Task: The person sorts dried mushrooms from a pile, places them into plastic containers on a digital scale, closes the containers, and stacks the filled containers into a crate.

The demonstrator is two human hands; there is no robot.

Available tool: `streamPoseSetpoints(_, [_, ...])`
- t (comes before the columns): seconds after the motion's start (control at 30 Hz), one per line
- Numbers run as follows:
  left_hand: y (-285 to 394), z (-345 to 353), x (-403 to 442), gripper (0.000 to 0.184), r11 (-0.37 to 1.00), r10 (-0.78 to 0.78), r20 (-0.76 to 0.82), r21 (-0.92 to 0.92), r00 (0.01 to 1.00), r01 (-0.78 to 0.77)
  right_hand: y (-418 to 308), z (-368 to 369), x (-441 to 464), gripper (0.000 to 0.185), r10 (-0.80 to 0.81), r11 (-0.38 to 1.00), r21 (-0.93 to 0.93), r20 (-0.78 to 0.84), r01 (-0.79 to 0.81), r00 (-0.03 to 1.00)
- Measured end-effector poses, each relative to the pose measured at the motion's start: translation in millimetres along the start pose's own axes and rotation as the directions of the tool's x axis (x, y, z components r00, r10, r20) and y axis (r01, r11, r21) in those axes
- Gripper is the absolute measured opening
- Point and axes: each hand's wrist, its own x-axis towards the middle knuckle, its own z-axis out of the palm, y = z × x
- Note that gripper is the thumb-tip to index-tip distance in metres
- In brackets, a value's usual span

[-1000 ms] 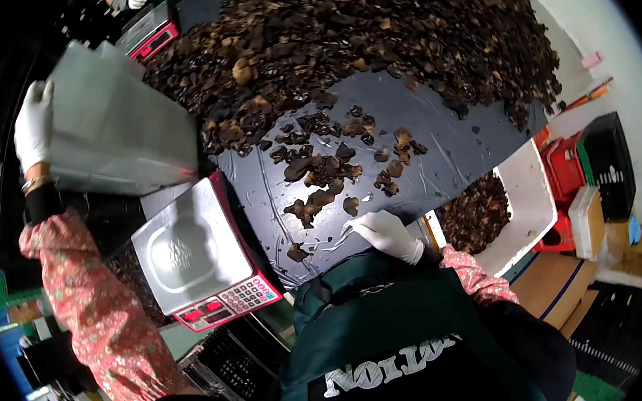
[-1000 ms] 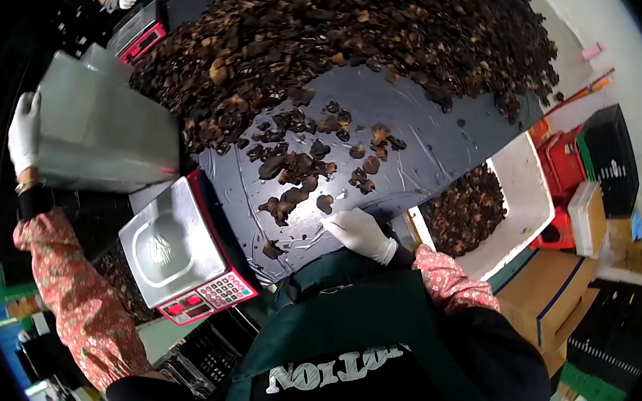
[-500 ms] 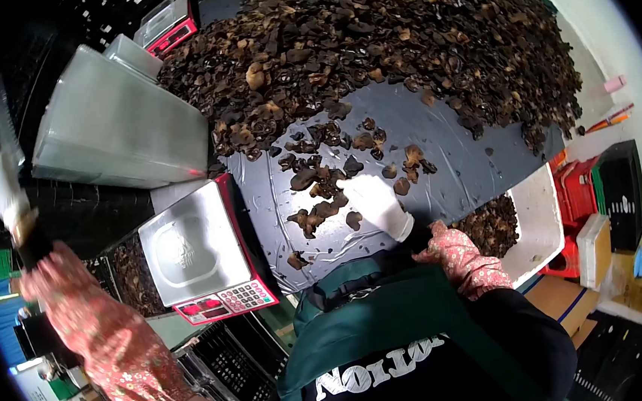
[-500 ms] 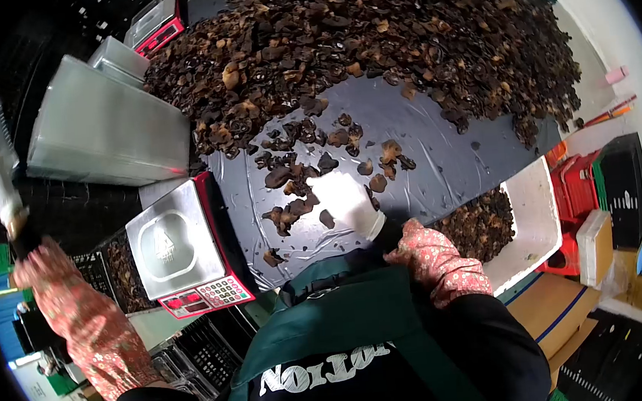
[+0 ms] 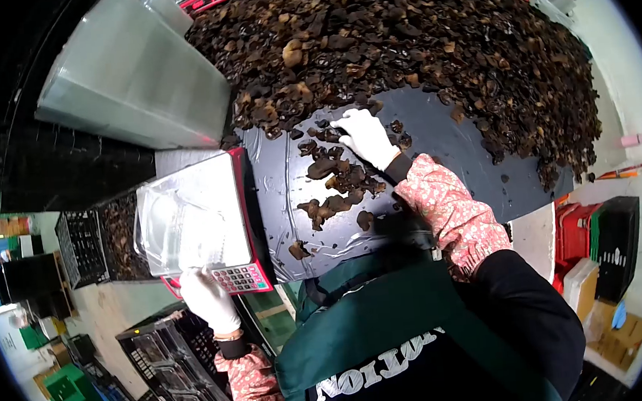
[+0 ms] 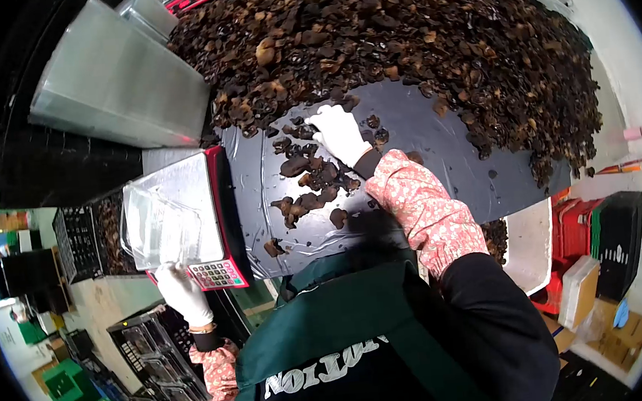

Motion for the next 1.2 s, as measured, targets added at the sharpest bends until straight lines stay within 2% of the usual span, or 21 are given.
streamPoseSetpoints(0.07, [11, 4, -9, 0.016, 0.997, 0.057, -0.028, 0.061, 0.998, -0.055, 3, 1, -6, 0.015, 0.011, 0.997, 0.074, 0.026, -0.013, 1.0])
streamPoseSetpoints(0.13, [33, -2, -12, 0.024, 1.0, -0.002, -0.061, -0.025, 0.998, 0.0, -4, -6, -21, 0.009, -0.039, 0.982, 0.186, -0.018, 0.042, 0.999])
streamPoseSetpoints(0.2, [61, -1, -14, 0.029, 0.98, 0.045, -0.1, -0.191, 0.994, -0.064, -20, -22, -42, 0.01, -0.04, 0.944, 0.327, 0.013, 0.034, 0.999])
streamPoseSetpoints(0.27, [96, 11, -14, 0.036, 0.867, 0.059, 0.121, -0.497, 0.991, 0.009, -30, -32, -58, 0.012, -0.084, 0.92, 0.385, 0.011, 0.073, 0.996])
streamPoseSetpoints(0.33, [132, 31, -12, 0.052, 0.816, 0.192, 0.207, -0.577, 0.959, -0.038, -35, -37, -69, 0.029, -0.138, 0.91, 0.392, -0.018, 0.134, 0.99])
streamPoseSetpoints(0.37, [146, 38, -8, 0.065, 0.845, 0.237, 0.33, -0.534, 0.914, -0.026, -41, -39, -72, 0.036, -0.128, 0.924, 0.365, 0.004, 0.118, 0.992])
streamPoseSetpoints(0.4, [155, 58, -10, 0.074, 0.837, 0.263, 0.29, -0.542, 0.92, -0.068, -46, -41, -73, 0.044, -0.116, 0.936, 0.337, 0.023, 0.102, 0.993])
streamPoseSetpoints(0.47, [171, 71, -1, 0.074, 0.866, 0.215, 0.446, -0.498, 0.869, 0.042, -55, -35, -70, 0.07, -0.157, 0.969, 0.207, 0.079, 0.138, 0.984])
streamPoseSetpoints(0.53, [176, 93, 1, 0.071, 0.885, 0.211, 0.518, -0.462, 0.829, 0.063, -65, -31, -57, 0.076, -0.15, 0.978, 0.166, 0.144, 0.125, 0.978])
streamPoseSetpoints(0.57, [175, 104, -1, 0.064, 0.906, 0.227, 0.487, -0.424, 0.843, 0.0, -69, -32, -50, 0.073, -0.171, 0.979, 0.146, 0.193, 0.144, 0.966])
streamPoseSetpoints(0.6, [177, 111, -3, 0.049, 0.89, 0.181, 0.51, -0.45, 0.841, 0.081, -75, -28, -42, 0.07, -0.185, 0.982, 0.078, 0.222, 0.172, 0.957])
streamPoseSetpoints(0.67, [180, 117, -4, 0.034, 0.889, 0.184, 0.496, -0.452, 0.849, 0.071, -77, -11, -36, 0.065, -0.211, 0.977, 0.055, 0.264, 0.204, 0.941])
streamPoseSetpoints(0.7, [180, 115, -4, 0.034, 0.89, 0.185, 0.493, -0.451, 0.85, 0.068, -77, -4, -36, 0.048, -0.228, 0.973, 0.003, 0.185, 0.232, 0.956])
streamPoseSetpoints(0.73, [178, 113, -4, 0.03, 0.872, 0.147, 0.491, -0.475, 0.859, 0.122, -74, 0, -38, 0.048, -0.23, 0.973, 0.003, 0.182, 0.233, 0.956])
streamPoseSetpoints(0.83, [169, 89, 3, 0.029, 0.761, 0.086, 0.353, -0.627, 0.932, 0.168, -63, -2, -45, 0.015, -0.176, 0.958, 0.252, 0.14, 0.137, 0.974])
streamPoseSetpoints(0.87, [163, 73, 10, 0.03, 0.717, 0.079, 0.288, -0.682, 0.954, 0.147, -59, -11, -48, 0.015, -0.091, 0.938, 0.345, 0.146, 0.035, 0.985])
streamPoseSetpoints(0.97, [124, 23, 33, 0.034, 0.76, -0.052, 0.203, -0.628, 0.978, 0.17, -52, -37, -47, 0.019, 0.187, 0.707, 0.68, 0.086, -0.196, 0.978])
streamPoseSetpoints(1.0, [108, 9, 39, 0.034, 0.787, -0.113, 0.172, -0.585, 0.979, 0.194, -38, -35, -46, 0.02, 0.192, 0.761, 0.637, -0.037, -0.126, 0.981])
streamPoseSetpoints(1.07, [70, -7, 48, 0.033, 0.714, -0.287, 0.141, -0.628, 0.948, 0.309, -37, -65, -45, 0.018, 0.479, 0.235, 0.831, 0.353, -0.504, 0.804])
streamPoseSetpoints(1.13, [32, -15, 55, 0.031, 0.773, -0.295, 0.171, -0.536, 0.94, 0.339, -29, -69, -45, 0.023, 0.444, -0.024, 0.88, 0.435, -0.475, 0.783])
streamPoseSetpoints(1.2, [0, -8, 54, 0.04, 0.861, -0.191, 0.197, -0.437, 0.962, 0.26, -33, -74, -39, 0.026, 0.308, -0.318, 0.837, 0.535, -0.445, 0.787])
